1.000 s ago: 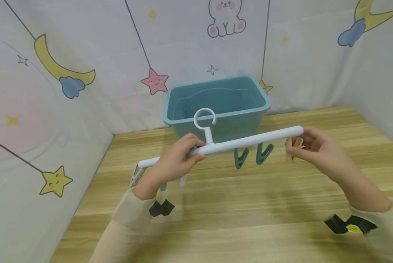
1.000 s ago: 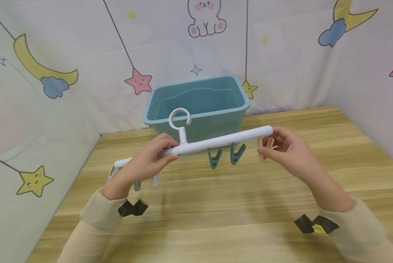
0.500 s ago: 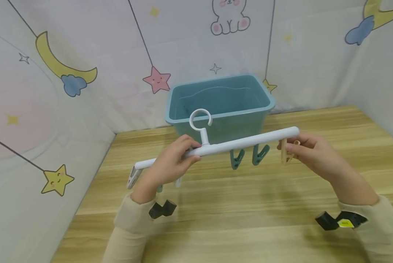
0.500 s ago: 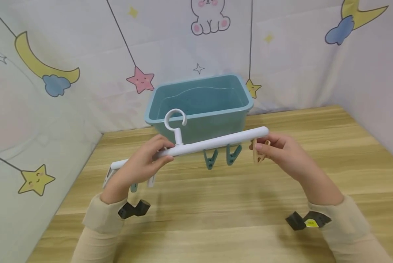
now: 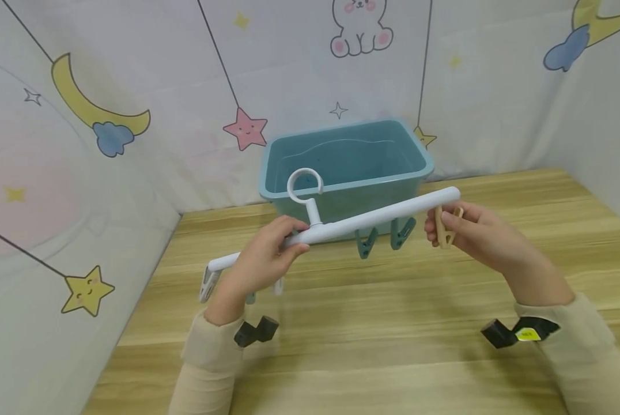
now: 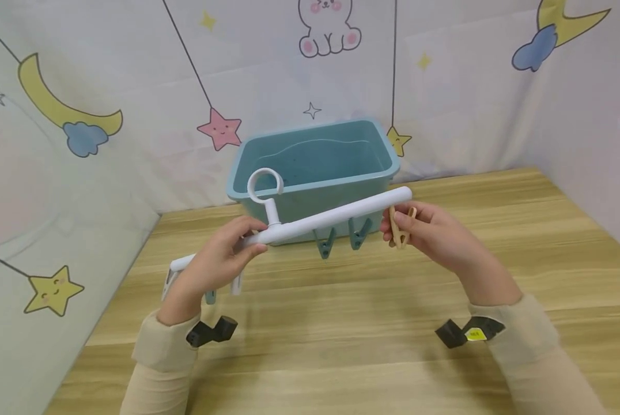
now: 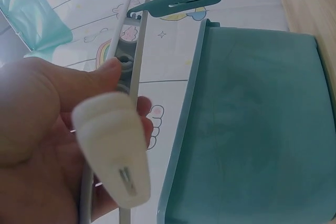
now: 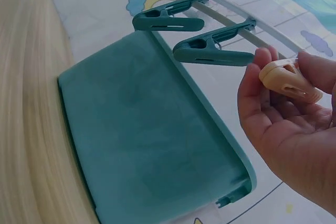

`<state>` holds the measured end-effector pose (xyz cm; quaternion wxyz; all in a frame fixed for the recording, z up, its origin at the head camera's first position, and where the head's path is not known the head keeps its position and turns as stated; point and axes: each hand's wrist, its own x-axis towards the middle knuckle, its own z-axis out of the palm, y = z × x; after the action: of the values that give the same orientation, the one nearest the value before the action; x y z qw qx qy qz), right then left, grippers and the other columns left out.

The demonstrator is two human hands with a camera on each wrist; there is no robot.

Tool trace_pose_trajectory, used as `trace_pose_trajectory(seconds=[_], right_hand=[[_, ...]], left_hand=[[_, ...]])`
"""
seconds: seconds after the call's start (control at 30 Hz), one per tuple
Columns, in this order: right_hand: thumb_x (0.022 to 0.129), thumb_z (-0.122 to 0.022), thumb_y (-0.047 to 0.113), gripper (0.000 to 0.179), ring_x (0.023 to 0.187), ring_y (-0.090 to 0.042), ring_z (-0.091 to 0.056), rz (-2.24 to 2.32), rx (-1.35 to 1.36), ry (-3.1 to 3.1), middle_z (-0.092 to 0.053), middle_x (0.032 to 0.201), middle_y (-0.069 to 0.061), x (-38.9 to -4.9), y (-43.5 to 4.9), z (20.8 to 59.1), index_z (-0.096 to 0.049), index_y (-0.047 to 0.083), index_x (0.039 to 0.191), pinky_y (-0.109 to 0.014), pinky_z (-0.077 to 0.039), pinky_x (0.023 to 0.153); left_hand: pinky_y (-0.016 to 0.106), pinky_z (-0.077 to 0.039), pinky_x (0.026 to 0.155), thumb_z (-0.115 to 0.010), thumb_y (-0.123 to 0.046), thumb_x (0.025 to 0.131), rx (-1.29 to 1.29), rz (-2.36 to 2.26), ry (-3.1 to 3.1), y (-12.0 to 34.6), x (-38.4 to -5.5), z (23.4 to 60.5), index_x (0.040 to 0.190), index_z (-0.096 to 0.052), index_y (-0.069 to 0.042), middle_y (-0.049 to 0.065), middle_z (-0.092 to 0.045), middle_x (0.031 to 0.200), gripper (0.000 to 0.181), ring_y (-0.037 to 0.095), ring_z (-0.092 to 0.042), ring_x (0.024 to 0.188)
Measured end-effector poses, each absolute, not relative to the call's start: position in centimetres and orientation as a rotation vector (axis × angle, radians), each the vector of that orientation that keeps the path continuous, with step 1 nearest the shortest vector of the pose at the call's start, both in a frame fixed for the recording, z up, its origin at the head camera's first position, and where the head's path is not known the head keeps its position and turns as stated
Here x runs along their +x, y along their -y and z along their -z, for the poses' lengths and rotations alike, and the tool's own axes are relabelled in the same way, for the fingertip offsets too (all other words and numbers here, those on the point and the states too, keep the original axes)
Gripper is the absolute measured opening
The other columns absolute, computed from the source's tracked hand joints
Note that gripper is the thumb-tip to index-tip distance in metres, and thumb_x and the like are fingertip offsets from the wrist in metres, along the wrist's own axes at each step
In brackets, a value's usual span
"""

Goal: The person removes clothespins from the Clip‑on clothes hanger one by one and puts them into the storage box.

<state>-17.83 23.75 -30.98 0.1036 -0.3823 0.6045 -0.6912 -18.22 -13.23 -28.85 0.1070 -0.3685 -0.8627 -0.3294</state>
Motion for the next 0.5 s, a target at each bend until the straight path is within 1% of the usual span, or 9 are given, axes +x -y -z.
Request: trace_pose_trajectory(seconds=[0.1, 0.2, 0.37, 0.5], right_hand=[[0.104, -0.027, -0.002, 0.028, 0.086, -0.017, -0.058, 2.078, -1.165, -1.702, -0.059, 0.101, -0.006, -18.08, -23.53, 30.88, -0.054, -0.001, 0.11, -0.027, -0.048, 0.079], [0.104, -0.029, -0.002, 0.029, 0.085, -0.017, -0.059, 2.107, -1.157, -1.717, -0.06, 0.1, -0.006, -18.06, -23.42, 30.79, -0.057, -0.001, 0.11, -0.027, -0.048, 0.08], [0.103, -0.033, -0.003, 0.027, 0.085, -0.017, -0.06, 2.139, -1.058, -1.83, -0.061, 0.098, -0.005, -17.79, -23.21, 30.58, -0.06, -0.001, 0.108, -0.027, -0.048, 0.08], [0.102, -0.04, -0.002, 0.023, 0.082, -0.015, -0.061, 2.157, -0.955, -1.975, -0.063, 0.095, -0.005, -17.47, -22.94, 30.46, -0.062, 0.001, 0.106, -0.025, -0.049, 0.079]], left_hand=[[0.037, -0.051, 0.077, -0.069, -0.008, 0.089, -1.043, 0.97, 2.579, 13.35, -18.06, 28.7, 0.115, -0.062, 0.001, 0.011, -0.066, 0.105, 0.029, 0.019, -0.06, 0.087], [0.037, -0.052, 0.077, -0.068, -0.009, 0.09, -1.028, 0.984, 2.587, 13.39, -17.93, 28.58, 0.117, -0.062, 0.002, 0.012, -0.068, 0.105, 0.029, 0.019, -0.062, 0.085], [0.034, -0.052, 0.072, -0.069, -0.007, 0.089, -1.018, 0.988, 2.576, 13.49, -17.8, 28.62, 0.116, -0.064, 0.003, 0.012, -0.069, 0.102, 0.029, 0.017, -0.06, 0.079], [0.032, -0.052, 0.07, -0.069, -0.006, 0.088, -1.017, 0.997, 2.567, 13.57, -17.77, 28.72, 0.117, -0.064, 0.004, 0.013, -0.07, 0.103, 0.03, 0.016, -0.061, 0.079]])
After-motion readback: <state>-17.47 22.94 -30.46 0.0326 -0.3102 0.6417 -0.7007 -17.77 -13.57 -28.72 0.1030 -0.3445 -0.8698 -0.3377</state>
